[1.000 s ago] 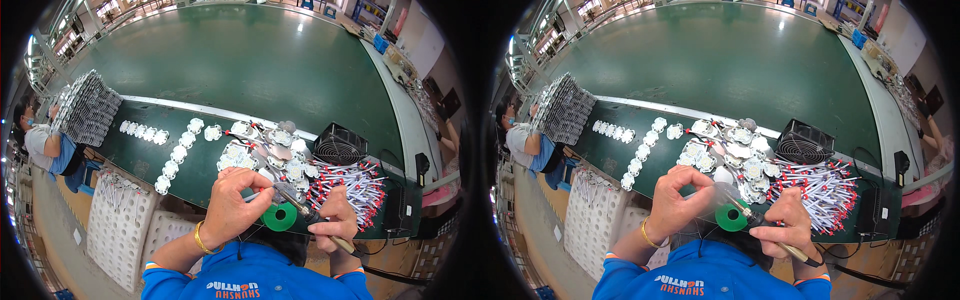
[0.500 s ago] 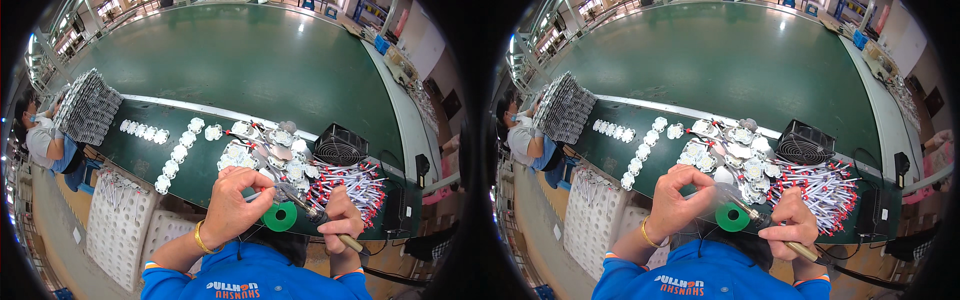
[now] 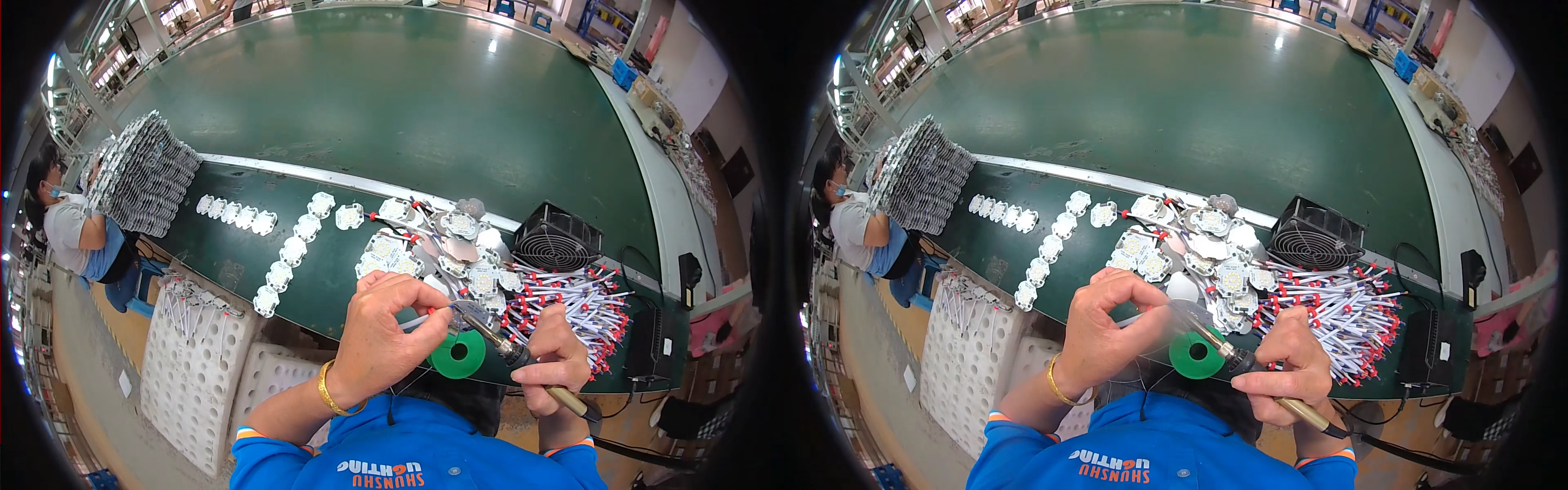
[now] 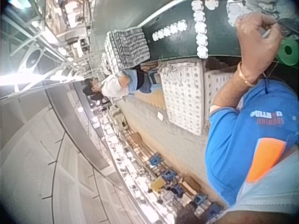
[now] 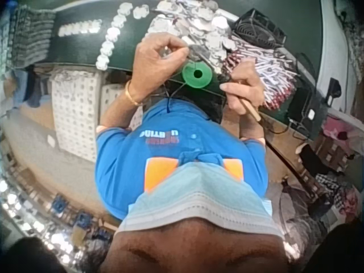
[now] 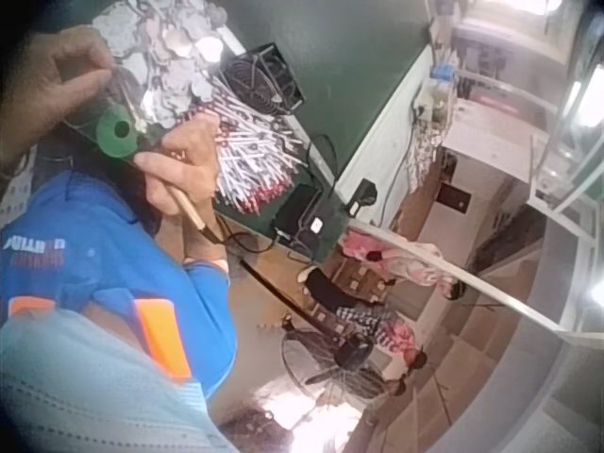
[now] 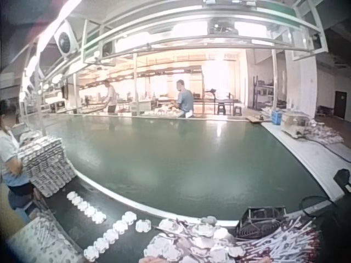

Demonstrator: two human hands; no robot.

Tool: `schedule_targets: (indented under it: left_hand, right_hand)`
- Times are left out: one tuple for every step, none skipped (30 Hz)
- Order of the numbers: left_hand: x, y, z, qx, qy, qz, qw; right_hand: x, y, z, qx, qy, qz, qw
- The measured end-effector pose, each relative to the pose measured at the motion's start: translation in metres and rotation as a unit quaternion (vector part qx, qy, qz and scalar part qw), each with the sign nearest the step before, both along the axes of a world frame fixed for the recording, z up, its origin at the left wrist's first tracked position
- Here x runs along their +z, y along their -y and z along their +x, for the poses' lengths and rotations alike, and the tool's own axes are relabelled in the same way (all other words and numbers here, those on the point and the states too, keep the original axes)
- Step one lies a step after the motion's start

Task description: The person solders wires onto LED circuit boards using a soldering iron and moves foam trays by hand.

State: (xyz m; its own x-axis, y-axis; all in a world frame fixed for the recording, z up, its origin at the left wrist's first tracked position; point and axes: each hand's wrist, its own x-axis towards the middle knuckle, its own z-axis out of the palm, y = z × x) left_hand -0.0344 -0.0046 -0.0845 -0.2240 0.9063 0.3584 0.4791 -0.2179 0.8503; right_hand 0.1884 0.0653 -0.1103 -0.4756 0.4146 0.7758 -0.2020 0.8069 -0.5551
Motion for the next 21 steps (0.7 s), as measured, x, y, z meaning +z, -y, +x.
schedule_targets:
  left_hand:
    - [0.0000,0.0000,-0.0001,-0.002,0.001,-0.003,1.000]
    - [0.0000,-0.0001,-0.0001,-0.002,0.002,-0.003,1.000]
    - [-0.0001,-0.0003,-0.0002,-0.002,0.001,-0.003,1.000]
    - [-0.0002,-0.0004,-0.0002,-0.001,0.000,-0.004,1.000]
    - [-0.0004,-0.0005,-0.0004,-0.001,0.000,-0.003,1.000]
    - [-0.0006,-0.0005,-0.0006,-0.002,0.003,-0.006,1.000]
    - [-0.0011,-0.0004,-0.0006,-0.003,0.004,-0.011,1.000]
    - [-0.0016,-0.0006,-0.0005,-0.002,0.007,-0.009,1.000]
    - [-0.0023,-0.0007,-0.0002,0.002,0.011,-0.010,1.000]
    - [-0.0030,-0.0009,0.0001,0.006,0.010,-0.013,1.000]
    - [-0.0038,-0.0011,0.0004,0.006,0.016,-0.012,1.000]
    - [-0.0045,-0.0015,0.0006,0.012,0.018,-0.013,1.000]
    - [-0.0051,-0.0018,0.0006,0.018,0.011,-0.016,1.000]
    - [-0.0055,-0.0017,0.0006,0.018,0.020,-0.015,1.000]
    - [-0.0057,-0.0019,0.0004,0.014,0.026,-0.025,0.999]
    - [-0.0059,-0.0020,0.0003,0.010,0.032,-0.036,0.999]
    - [-0.0060,-0.0020,0.0000,0.009,0.032,-0.036,0.999]
    - [-0.0061,-0.0023,-0.0007,-0.009,0.099,-0.078,0.992]
    - [-0.0063,-0.0029,-0.0016,-0.027,0.153,-0.111,0.982]
    - [-0.0067,-0.0037,-0.0025,-0.025,0.166,-0.118,0.979]
    - [-0.0074,-0.0046,-0.0038,-0.036,0.189,-0.133,0.972]
  right_hand:
    - [0.0003,-0.0001,0.0001,0.000,0.000,0.000,1.000]
    - [0.0009,-0.0001,0.0003,-0.003,0.007,0.006,1.000]
    - [0.0016,0.0000,0.0005,-0.007,0.013,0.011,1.000]
    - [0.0025,0.0002,0.0008,-0.007,0.013,0.011,1.000]
    - [0.0036,0.0005,0.0009,-0.011,0.023,0.021,0.999]
    - [0.0048,0.0012,0.0011,-0.017,0.026,0.038,0.999]
    - [0.0060,0.0021,0.0014,-0.016,0.032,0.030,0.999]
    - [0.0071,0.0032,0.0015,-0.024,0.048,0.040,0.998]
    - [0.0080,0.0043,0.0015,-0.035,0.058,0.056,0.996]
    - [0.0087,0.0050,0.0013,-0.034,0.063,0.049,0.996]
    - [0.0092,0.0056,0.0011,-0.041,0.073,0.054,0.995]
    - [0.0095,0.0058,0.0009,-0.049,0.080,0.067,0.993]
    - [0.0091,0.0052,0.0001,-0.048,0.083,0.060,0.994]
    - [0.0086,0.0048,-0.0008,-0.043,0.067,0.027,0.996]
    - [0.0082,0.0043,-0.0015,-0.039,0.050,-0.006,0.998]
    - [0.0080,0.0037,-0.0020,-0.039,0.051,-0.006,0.998]
    - [0.0080,0.0028,-0.0019,-0.032,0.033,-0.028,0.999]
    - [0.0081,0.0017,-0.0018,-0.026,0.015,-0.048,0.998]
    - [0.0084,0.0025,-0.0016,-0.020,0.002,-0.054,0.998]
    - [0.0087,0.0024,-0.0012,-0.019,0.003,-0.054,0.998]
    - [0.0091,0.0028,-0.0008,-0.025,-0.003,-0.059,0.998]
